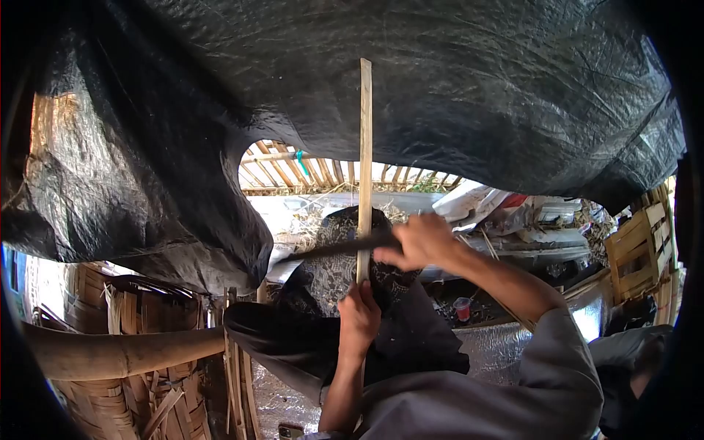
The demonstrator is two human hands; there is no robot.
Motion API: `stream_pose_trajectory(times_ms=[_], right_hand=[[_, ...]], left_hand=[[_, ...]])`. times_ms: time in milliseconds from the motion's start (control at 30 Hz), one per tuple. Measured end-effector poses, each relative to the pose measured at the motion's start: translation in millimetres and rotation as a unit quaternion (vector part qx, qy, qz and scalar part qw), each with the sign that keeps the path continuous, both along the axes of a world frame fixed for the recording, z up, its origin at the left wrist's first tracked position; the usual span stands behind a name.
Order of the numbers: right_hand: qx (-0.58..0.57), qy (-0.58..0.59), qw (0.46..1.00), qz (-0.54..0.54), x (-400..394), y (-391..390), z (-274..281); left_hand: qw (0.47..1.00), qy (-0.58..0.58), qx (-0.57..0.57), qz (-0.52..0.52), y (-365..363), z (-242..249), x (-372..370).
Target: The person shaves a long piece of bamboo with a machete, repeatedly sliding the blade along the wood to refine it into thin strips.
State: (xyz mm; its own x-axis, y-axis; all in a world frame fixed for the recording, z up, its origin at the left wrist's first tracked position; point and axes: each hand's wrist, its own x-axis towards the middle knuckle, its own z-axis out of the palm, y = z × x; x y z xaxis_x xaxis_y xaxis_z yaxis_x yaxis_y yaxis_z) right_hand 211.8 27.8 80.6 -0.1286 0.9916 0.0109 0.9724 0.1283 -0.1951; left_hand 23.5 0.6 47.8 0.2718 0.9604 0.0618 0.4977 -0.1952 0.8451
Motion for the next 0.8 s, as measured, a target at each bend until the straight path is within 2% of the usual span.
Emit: stream_pose_trajectory(times_ms=[33, 100, 167, 200, 300, 333, 367, 400, 433, 467, 500, 567, 600, 633, 700, 733, 800], right_hand=[[0.030, 0.023, 0.997, -0.060, 7, 12, -5], [-0.055, 0.084, 0.992, -0.080, 1, 13, -4], [-0.131, 0.068, 0.989, -0.015, -8, -1, 12], [-0.011, -0.011, 0.998, 0.061, -6, -9, 2], [0.017, 0.015, 0.999, 0.034, 14, 12, -11], [0.074, -0.013, 0.997, 0.028, 15, 15, -13], [0.072, -0.011, 0.997, 0.027, 11, 10, -15], [-0.004, 0.070, 0.998, -0.001, 5, 4, -15], [-0.076, 0.150, 0.985, -0.031, 1, -1, -16], [-0.062, 0.085, 0.994, 0.036, 0, -7, -19], [0.088, -0.004, 0.991, 0.103, 0, -12, -19], [0.017, -0.007, 1.000, 0.018, 12, -2, -14], [0.072, -0.001, 0.997, -0.026, 21, 9, -17], [0.071, 0.001, 0.997, -0.025, 17, 6, -21], [-0.090, 0.153, 0.982, -0.066, 8, -1, -21], [-0.079, 0.092, 0.993, -0.015, 6, -8, -17], [-0.040, 0.055, 0.998, 0.010, 16, -5, -14]], left_hand=[[0.997, 0.057, -0.046, 0.006, -1, 2, -1], [0.999, 0.049, -0.022, 0.006, 0, -2, 1], [0.999, -0.048, 0.005, -0.002, 1, -7, 0], [0.999, -0.048, 0.007, -0.003, 2, -9, -1], [0.998, -0.060, -0.020, -0.009, 3, -12, -4], [0.999, -0.032, -0.009, -0.015, 6, -8, -3], [1.000, -0.005, 0.004, -0.022, 7, -5, -2], [0.998, -0.029, 0.060, -0.017, 7, -9, -2], [0.997, -0.030, 0.065, -0.023, 7, -7, -1], [0.997, -0.049, 0.061, -0.017, 7, -6, 1], [0.996, -0.066, 0.054, -0.010, 5, -6, 1], [0.997, -0.073, 0.033, -0.012, 4, -10, -2], [0.999, -0.048, 0.008, -0.014, 5, -7, -1], [1.000, -0.022, -0.015, -0.016, 6, -4, -2], [0.998, -0.026, 0.039, -0.031, 9, -11, -3], [0.999, -0.036, 0.022, -0.030, 7, -16, -6], [0.999, -0.048, 0.005, -0.025, 7, -17, -8]])
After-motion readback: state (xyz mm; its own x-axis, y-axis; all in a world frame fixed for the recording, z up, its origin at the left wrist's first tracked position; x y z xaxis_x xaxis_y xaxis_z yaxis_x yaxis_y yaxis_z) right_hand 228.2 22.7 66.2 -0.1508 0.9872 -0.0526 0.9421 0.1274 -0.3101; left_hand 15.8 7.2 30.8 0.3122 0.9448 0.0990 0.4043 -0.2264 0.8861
